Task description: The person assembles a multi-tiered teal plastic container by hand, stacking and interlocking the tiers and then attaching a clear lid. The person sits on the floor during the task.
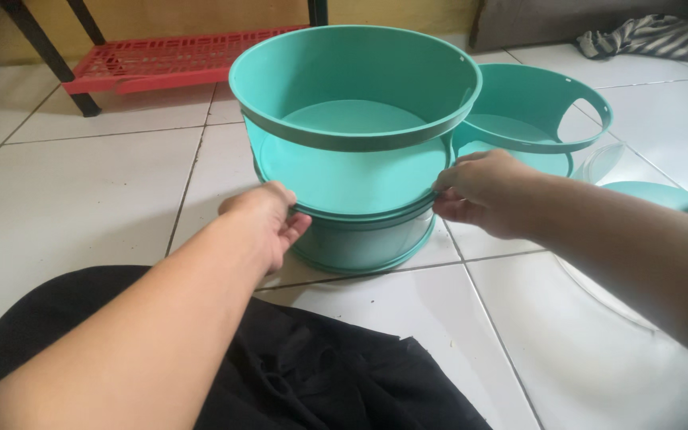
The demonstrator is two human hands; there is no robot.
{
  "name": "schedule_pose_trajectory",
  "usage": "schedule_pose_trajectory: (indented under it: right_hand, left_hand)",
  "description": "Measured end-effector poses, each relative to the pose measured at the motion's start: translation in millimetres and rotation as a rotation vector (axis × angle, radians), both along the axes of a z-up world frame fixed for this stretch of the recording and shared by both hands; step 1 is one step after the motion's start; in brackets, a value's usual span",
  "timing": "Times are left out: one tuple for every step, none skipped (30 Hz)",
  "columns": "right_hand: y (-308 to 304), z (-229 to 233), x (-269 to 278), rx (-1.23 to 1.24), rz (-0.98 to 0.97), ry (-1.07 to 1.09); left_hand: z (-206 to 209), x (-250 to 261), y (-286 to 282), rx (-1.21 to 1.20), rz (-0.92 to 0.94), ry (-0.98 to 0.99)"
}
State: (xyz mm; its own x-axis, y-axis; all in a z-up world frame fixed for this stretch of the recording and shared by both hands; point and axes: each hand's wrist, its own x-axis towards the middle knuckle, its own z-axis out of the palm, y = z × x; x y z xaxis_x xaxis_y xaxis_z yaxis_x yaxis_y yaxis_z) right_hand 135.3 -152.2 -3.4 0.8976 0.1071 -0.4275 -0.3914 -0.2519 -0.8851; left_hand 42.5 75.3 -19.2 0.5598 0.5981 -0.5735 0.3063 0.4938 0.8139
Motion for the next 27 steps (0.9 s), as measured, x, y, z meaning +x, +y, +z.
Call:
schedule_pose_trajectory:
  right_hand:
    - [-2,1,4,0.008,-0.038,-0.008]
    - [-4,1,5,0.015,-0.077,-0.016]
    - [-5,1,5,0.028,-0.072,-0.045]
    - [-6,1,4,0.040,-0.067,-0.074]
    - [-7,1,1,0.053,-0.067,-0.105]
    - [-5,0,-3,-0.010,-0.048,-0.140]
    - [-3,-2,-8,-0.073,-0.034,-0.174]
    - [1,-4,-15,-0.136,-0.019,-0.208]
    - [4,-5,-22,-0.215,-0.004,-0.235]
    - [8,-6,-31,-0.294,0.011,-0.262]
    - [13,-6,-39,-0.374,0.028,-0.288]
    - [16,-5,-45,-0.359,0.006,-0.270]
    - [20,-3,-51,-0.344,-0.013,-0.250]
    - [24,-1,-55,-0.329,-0.033,-0.231]
    - [27,0,-58,-0.280,-0.059,-0.180]
    - [30,2,-60,-0.231,-0.086,-0.128]
    - [32,3,-60,-0.181,-0.112,-0.078]
    - [33,4,-61,-0.160,-0.104,-0.073]
    - [34,4,-61,-0.139,-0.097,-0.069]
    - [35,4,-60,-0.117,-0.090,-0.064]
    - [34,3,-59,-0.115,-0.081,-0.059]
    - [34,3,-57,-0.113,-0.072,-0.055]
    - [33,3,-55,-0.111,-0.063,-0.051]
    - [32,2,-52,-0.124,-0.071,-0.045]
    - [31,1,-49,-0.137,-0.076,-0.039]
    - [31,-1,-46,-0.150,-0.081,-0.034]
    - [30,-2,-42,-0.127,-0.064,-0.046]
  left_hand:
    - [-1,-2,-5,-0.044,-0.018,-0.023]
    - [-1,-5,-10,-0.089,-0.036,-0.046]
    - [0,-7,-16,-0.094,-0.050,-0.027]
    - [0,-10,-23,-0.099,-0.064,-0.008]
    - [1,-12,-28,-0.104,-0.083,0.010]
    - [2,-15,-29,-0.101,-0.095,0.046]
    - [4,-17,-31,-0.097,-0.111,0.082]
    - [4,-17,-33,-0.093,-0.126,0.119]
    - [6,-17,-31,-0.106,-0.139,0.135]
    - [7,-17,-25,-0.118,-0.152,0.152]
    - [7,-16,-18,-0.131,-0.163,0.169]
    - [5,-15,-13,-0.144,-0.151,0.132]
    - [2,-14,-7,-0.156,-0.138,0.096]
    - [-2,-13,0,-0.169,-0.124,0.059]
    - [-7,-12,7,-0.169,-0.120,0.013]
    - [-13,-9,13,-0.169,-0.116,-0.032]
    - [-18,-6,17,-0.168,-0.111,-0.079]
    - [-23,-4,21,-0.167,-0.120,-0.086]
    - [-27,0,25,-0.167,-0.129,-0.093]
    - [-31,2,27,-0.166,-0.139,-0.100]
    - [-34,5,29,-0.167,-0.127,-0.107]
    - [-36,7,29,-0.168,-0.115,-0.115]
    - [-38,9,29,-0.169,-0.104,-0.122]
    - [-38,11,29,-0.168,-0.113,-0.117]
    - [-38,13,29,-0.167,-0.119,-0.112]
    - [-38,14,28,-0.165,-0.125,-0.108]
    - [-37,14,27,-0.158,-0.123,-0.106]
